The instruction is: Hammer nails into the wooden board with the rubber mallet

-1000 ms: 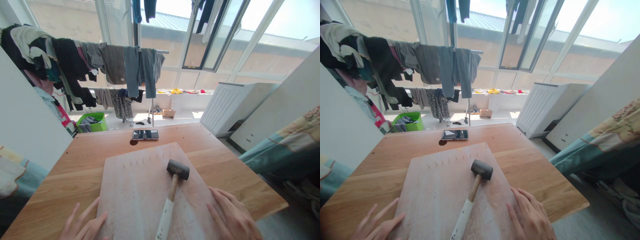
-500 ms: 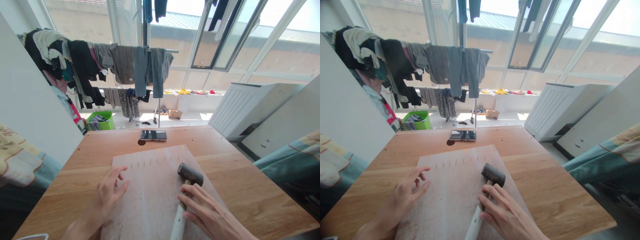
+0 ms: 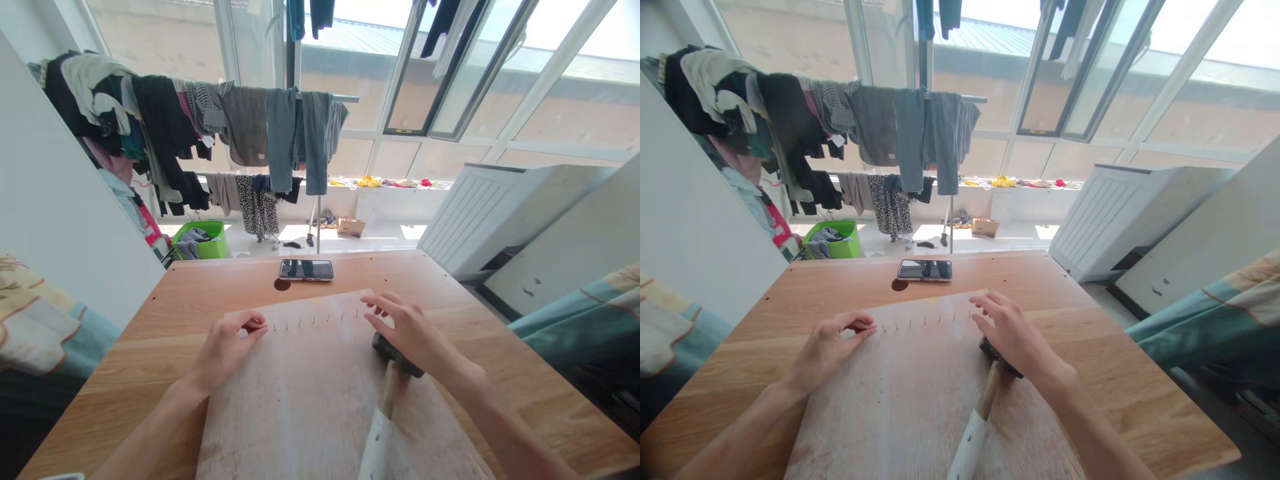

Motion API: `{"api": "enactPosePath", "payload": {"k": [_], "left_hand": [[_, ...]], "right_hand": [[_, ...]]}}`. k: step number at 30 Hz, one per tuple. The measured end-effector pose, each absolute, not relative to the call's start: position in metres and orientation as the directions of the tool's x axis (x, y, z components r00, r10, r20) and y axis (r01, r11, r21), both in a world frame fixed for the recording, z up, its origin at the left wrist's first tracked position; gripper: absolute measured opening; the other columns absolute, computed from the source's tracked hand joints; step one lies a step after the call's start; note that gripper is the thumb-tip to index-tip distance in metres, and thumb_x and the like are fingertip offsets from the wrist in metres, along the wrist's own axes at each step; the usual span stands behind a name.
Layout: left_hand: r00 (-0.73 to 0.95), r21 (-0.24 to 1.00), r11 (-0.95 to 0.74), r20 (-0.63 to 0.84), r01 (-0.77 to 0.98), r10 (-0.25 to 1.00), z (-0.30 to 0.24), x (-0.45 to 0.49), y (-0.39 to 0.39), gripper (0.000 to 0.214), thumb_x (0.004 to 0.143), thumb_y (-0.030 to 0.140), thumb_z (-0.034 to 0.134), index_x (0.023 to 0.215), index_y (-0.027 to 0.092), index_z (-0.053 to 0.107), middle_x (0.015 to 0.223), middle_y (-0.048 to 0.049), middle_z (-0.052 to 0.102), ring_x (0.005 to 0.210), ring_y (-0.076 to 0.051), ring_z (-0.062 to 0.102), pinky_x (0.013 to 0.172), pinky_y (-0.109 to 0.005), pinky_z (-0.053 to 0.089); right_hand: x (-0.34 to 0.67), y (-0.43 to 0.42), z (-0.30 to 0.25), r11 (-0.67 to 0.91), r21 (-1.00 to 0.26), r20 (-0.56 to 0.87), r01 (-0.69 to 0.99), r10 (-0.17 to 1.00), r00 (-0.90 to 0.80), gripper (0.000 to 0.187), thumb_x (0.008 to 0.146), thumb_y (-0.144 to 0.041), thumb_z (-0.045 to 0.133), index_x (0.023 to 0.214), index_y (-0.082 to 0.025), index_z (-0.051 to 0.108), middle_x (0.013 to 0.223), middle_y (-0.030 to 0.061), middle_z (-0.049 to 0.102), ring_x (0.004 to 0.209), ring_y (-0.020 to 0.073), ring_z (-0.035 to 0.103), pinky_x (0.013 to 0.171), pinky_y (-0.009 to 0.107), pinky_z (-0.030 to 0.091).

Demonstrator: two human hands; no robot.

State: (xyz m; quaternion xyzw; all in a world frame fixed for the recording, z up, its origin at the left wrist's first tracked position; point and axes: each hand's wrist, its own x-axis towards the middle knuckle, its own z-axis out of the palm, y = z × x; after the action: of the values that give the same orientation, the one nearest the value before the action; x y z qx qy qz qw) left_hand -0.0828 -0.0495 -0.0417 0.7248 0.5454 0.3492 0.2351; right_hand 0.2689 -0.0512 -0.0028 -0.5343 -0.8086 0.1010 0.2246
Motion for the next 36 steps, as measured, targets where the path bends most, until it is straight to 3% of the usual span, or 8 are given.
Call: {"api": "enactPosePath", "payload": {"k": [3,6,11,16,21,26,31,36], "left_hand": [[0.112,0.728,-0.276,0.267,0.627,0.957,-0.038,-0.076,-0.051,0.017,0.085,0.038,0.065,0.086,0.023,0.071,0.082,0.0001,0.078,0.078,-0.020,0.075,0.078,-0.030,0.060],[0.145,0.751,-0.280,0.242,0.598,0.959,-0.041,-0.070,-0.050,0.015,0.084,0.037,0.065,0.086,0.023,0.071,0.084,-0.0008,0.079,0.080,-0.021,0.076,0.078,-0.031,0.061],[0.175,0.777,-0.280,0.218,0.564,0.960,-0.049,-0.065,-0.043,0.016,0.085,0.037,0.064,0.088,0.023,0.071,0.088,-0.0015,0.080,0.084,-0.022,0.077,0.080,-0.032,0.062],[0.150,0.764,-0.302,0.265,0.571,0.953,-0.047,-0.058,-0.043,0.016,0.086,0.037,0.065,0.088,0.022,0.071,0.086,-0.0013,0.080,0.081,-0.021,0.076,0.081,-0.032,0.061],[0.140,0.776,-0.304,0.274,0.552,0.952,-0.047,-0.049,-0.044,0.017,0.084,0.037,0.066,0.087,0.021,0.071,0.087,-0.0026,0.080,0.081,-0.022,0.076,0.081,-0.033,0.061],[0.186,0.784,-0.304,0.241,0.541,0.953,-0.048,-0.042,-0.041,0.016,0.085,0.034,0.063,0.089,0.021,0.071,0.087,-0.0028,0.080,0.082,-0.022,0.077,0.079,-0.033,0.062],[0.090,0.802,-0.312,0.311,0.509,0.946,-0.044,-0.031,-0.039,0.013,0.083,0.033,0.068,0.087,0.020,0.071,0.084,-0.0021,0.079,0.077,-0.020,0.076,0.079,-0.032,0.062],[0.214,0.802,-0.322,0.245,0.503,0.946,-0.044,-0.018,-0.035,0.009,0.084,0.023,0.063,0.088,0.021,0.070,0.086,-0.0009,0.079,0.082,-0.021,0.076,0.081,-0.032,0.060]], "right_hand": [[0.261,-0.012,-0.004,0.416,-0.416,0.113,0.808,0.906,-0.408,0.021,0.089,-0.019,0.066,0.108,-0.018,0.075,0.100,0.0071,0.076,0.082,0.0183,0.071,0.080,0.030,0.056],[0.255,0.003,-0.007,0.425,-0.418,0.027,0.803,0.889,-0.456,0.010,0.092,-0.021,0.066,0.087,-0.017,0.074,0.080,0.0021,0.074,0.074,0.0154,0.069,0.075,0.030,0.055],[0.243,-0.003,-0.007,0.426,-0.434,-0.005,0.794,0.880,-0.475,0.020,0.100,-0.034,0.062,0.103,-0.016,0.070,0.087,0.0000,0.074,0.079,0.0159,0.071,0.080,0.037,0.058],[0.231,-0.004,0.001,0.447,-0.400,-0.031,0.800,0.866,-0.499,0.019,0.099,-0.032,0.064,0.093,-0.016,0.071,0.093,0.0014,0.075,0.085,0.0165,0.071,0.085,0.039,0.058],[0.222,-0.004,0.002,0.449,-0.376,0.014,0.811,0.877,-0.480,0.011,0.099,-0.021,0.062,0.097,-0.017,0.072,0.093,0.0027,0.076,0.087,0.0167,0.071,0.085,0.036,0.056],[0.210,-0.003,-0.011,0.473,-0.375,-0.015,0.797,0.857,-0.516,0.020,0.099,-0.035,0.063,0.104,-0.017,0.070,0.103,0.0037,0.073,0.087,0.0167,0.070,0.082,0.038,0.059],[0.206,-0.008,-0.001,0.465,-0.374,0.015,0.802,0.868,-0.496,0.016,0.098,-0.026,0.062,0.087,-0.021,0.074,0.085,0.0015,0.077,0.079,0.0172,0.071,0.075,0.030,0.052],[0.191,-0.011,0.003,0.473,-0.404,0.003,0.783,0.857,-0.516,0.016,0.098,-0.031,0.063,0.095,-0.018,0.072,0.093,0.0022,0.076,0.083,0.0171,0.071,0.079,0.034,0.056]]}}
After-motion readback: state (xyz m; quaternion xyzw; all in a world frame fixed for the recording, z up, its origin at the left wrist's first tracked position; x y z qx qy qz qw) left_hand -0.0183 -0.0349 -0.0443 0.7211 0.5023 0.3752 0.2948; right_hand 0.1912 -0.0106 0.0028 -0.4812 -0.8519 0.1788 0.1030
